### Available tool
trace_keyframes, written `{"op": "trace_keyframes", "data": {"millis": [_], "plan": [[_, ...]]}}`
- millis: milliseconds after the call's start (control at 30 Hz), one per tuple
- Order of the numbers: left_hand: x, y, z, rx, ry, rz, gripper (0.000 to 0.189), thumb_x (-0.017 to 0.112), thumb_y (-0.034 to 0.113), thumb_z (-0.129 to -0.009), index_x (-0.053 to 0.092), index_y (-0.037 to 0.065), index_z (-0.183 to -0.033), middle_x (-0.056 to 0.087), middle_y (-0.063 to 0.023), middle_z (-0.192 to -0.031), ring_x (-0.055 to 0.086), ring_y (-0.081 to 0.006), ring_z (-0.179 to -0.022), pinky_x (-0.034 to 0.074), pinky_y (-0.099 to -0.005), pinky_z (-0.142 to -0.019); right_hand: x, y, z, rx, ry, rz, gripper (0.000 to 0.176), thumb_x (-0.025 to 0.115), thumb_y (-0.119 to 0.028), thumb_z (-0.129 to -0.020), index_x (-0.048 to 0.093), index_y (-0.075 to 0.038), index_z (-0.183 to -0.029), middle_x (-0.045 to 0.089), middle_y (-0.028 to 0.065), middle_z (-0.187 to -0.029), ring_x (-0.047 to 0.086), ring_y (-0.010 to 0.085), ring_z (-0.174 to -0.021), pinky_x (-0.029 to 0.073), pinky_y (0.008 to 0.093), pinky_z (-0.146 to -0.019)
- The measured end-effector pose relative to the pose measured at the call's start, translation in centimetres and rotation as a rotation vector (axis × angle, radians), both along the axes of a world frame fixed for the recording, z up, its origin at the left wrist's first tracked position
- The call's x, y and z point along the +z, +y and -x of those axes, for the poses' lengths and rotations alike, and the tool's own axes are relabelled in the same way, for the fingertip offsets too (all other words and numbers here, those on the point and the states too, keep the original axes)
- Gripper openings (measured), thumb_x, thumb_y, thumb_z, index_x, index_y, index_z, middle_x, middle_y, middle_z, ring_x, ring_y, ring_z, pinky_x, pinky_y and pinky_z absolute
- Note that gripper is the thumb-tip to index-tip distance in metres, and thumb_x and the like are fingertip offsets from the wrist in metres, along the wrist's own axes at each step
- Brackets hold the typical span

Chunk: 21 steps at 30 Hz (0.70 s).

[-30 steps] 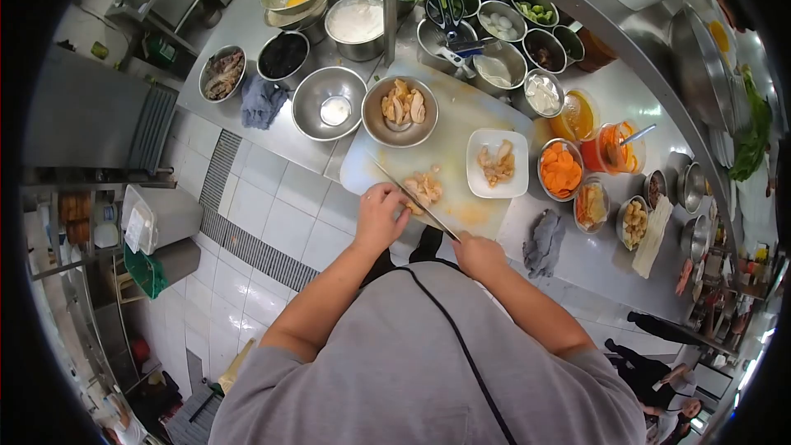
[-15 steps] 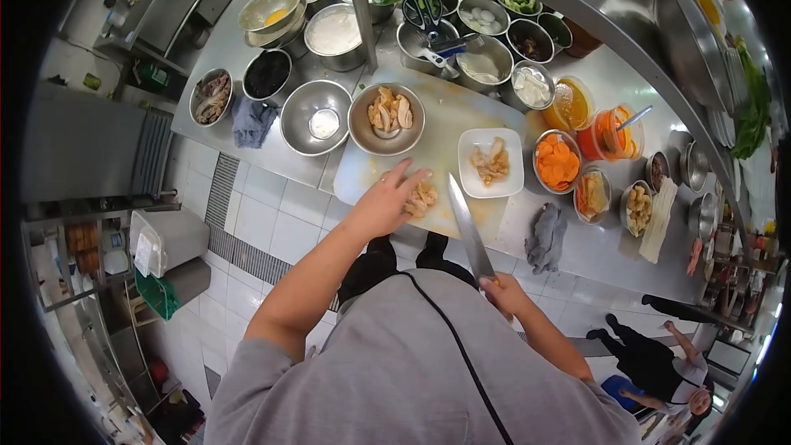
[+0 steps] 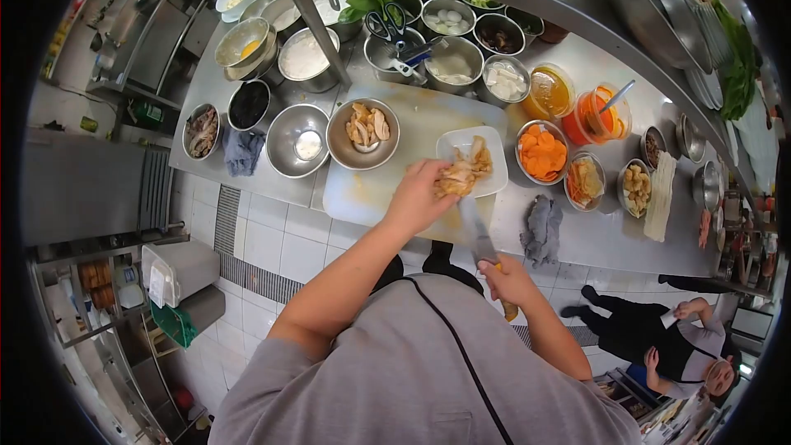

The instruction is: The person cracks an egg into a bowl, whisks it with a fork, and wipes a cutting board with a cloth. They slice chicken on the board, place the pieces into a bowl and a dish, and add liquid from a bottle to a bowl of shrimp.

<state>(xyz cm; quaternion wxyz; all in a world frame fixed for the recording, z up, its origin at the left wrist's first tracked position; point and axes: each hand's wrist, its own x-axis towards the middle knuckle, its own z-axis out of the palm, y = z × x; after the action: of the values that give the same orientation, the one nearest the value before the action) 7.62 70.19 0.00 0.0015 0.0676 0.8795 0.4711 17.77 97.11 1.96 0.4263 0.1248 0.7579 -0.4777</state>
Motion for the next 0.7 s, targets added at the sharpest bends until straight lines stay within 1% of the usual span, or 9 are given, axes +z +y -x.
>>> {"op": "trace_keyframes", "data": {"millis": [33,100,133,233,300,400,467,567,700], "plan": [[0.6,0.8,0.8,-0.011,0.021,-0.045,0.058,0.084,0.015,-0.081,0.061,0.005,-0.133,0.062,-0.0171,-0.128,0.063,-0.0375,-0.119,0.053,-0.0438,-0.102,0.2,0.4,0.1,-0.001,0.001,0.001,0.035,0.064,-0.034,-0.105,0.064,0.001,-0.099,0.064,0.0092,-0.066,0.066,0.0246,-0.056,0.053,0.0396,-0.058],[0.7,1.5,1.5,-0.025,0.043,-0.09,0.057,0.084,0.016,-0.082,0.061,0.005,-0.133,0.062,-0.0171,-0.13,0.062,-0.0385,-0.12,0.052,-0.0447,-0.103,0.3,1.5,0.3,0.125,0.5,-0.414,0.038,0.064,-0.035,-0.103,0.067,0.003,-0.106,0.072,0.0235,-0.078,0.072,0.042,-0.071,0.056,0.0493,-0.068],[0.5,1.4,1.7,0.053,0.078,-0.027,0.055,0.082,0.016,-0.083,0.061,0.005,-0.133,0.061,-0.0184,-0.13,0.061,-0.0396,-0.12,0.052,-0.0454,-0.102,-0.3,2.2,0.5,0.102,0.555,-0.516,0.039,0.064,-0.036,-0.101,0.069,0.001,-0.111,0.071,0.0316,-0.089,0.069,0.0515,-0.085,0.056,0.0566,-0.075],[-1.9,-0.5,0.7,0.108,0.051,0.096,0.054,0.081,0.016,-0.084,0.062,0.006,-0.134,0.061,-0.0189,-0.13,0.06,-0.0393,-0.122,0.05,-0.0465,-0.104,-1.7,4.7,0.7,0.068,0.642,-0.659,0.036,0.064,-0.036,-0.102,0.07,-0.002,-0.11,0.072,0.0297,-0.088,0.071,0.0493,-0.083,0.055,0.0568,-0.074],[-4.2,-2.0,-1.7,0.087,-0.018,0.161,0.056,0.081,0.017,-0.084,0.061,0.007,-0.135,0.061,-0.0181,-0.13,0.059,-0.0379,-0.124,0.048,-0.0469,-0.106,-2.1,5.8,-0.1,0.031,0.667,-0.644,0.033,0.065,-0.036,-0.101,0.07,-0.003,-0.104,0.071,0.0285,-0.085,0.07,0.0494,-0.08,0.054,0.0576,-0.072],[-4.5,-2.2,-3.8,0.01,0.123,0.321,0.053,0.082,0.017,-0.083,0.063,0.008,-0.132,0.061,-0.018,-0.129,0.061,-0.0371,-0.119,0.05,-0.0459,-0.103,-1.8,6.9,-1.5,0.065,0.693,-0.56,0.033,0.066,-0.036,-0.101,0.067,-0.003,-0.096,0.069,0.026,-0.079,0.068,0.0487,-0.077,0.053,0.0562,-0.069],[-3.7,-2.0,-4.2,-0.161,0.149,0.344,0.037,0.078,0.017,-0.085,0.068,0.007,-0.119,0.065,-0.0161,-0.123,0.064,-0.0376,-0.11,0.054,-0.0476,-0.094,-2.9,8.2,-3.7,0.096,0.733,-0.36,0.036,0.067,-0.036,-0.1,0.065,-0.003,-0.087,0.067,0.0229,-0.076,0.067,0.0469,-0.075,0.051,0.0535,-0.066],[-7.5,-2.4,-3.9,-0.219,0.077,0.349,0.02,0.075,0.014,-0.088,0.071,0.007,-0.106,0.068,-0.0125,-0.109,0.065,-0.036,-0.104,0.055,-0.046,-0.091,-2.2,9.2,-5.1,0.219,0.53,-0.324,0.037,0.068,-0.037,-0.099,0.066,-0.003,-0.082,0.067,0.021,-0.077,0.066,0.045,-0.076,0.05,0.0512,-0.066],[-6.3,-2.3,-3.3,-0.169,0.05,0.363,0.01,0.071,0.01,-0.09,0.071,0.006,-0.099,0.068,-0.0114,-0.099,0.066,-0.0348,-0.098,0.055,-0.0464,-0.087,-3.4,10.5,-6.1,0.294,0.59,-0.338,0.032,0.07,-0.036,-0.097,0.073,-0.005,-0.088,0.07,0.018,-0.08,0.069,0.0427,-0.081,0.055,0.05,-0.071]]}}
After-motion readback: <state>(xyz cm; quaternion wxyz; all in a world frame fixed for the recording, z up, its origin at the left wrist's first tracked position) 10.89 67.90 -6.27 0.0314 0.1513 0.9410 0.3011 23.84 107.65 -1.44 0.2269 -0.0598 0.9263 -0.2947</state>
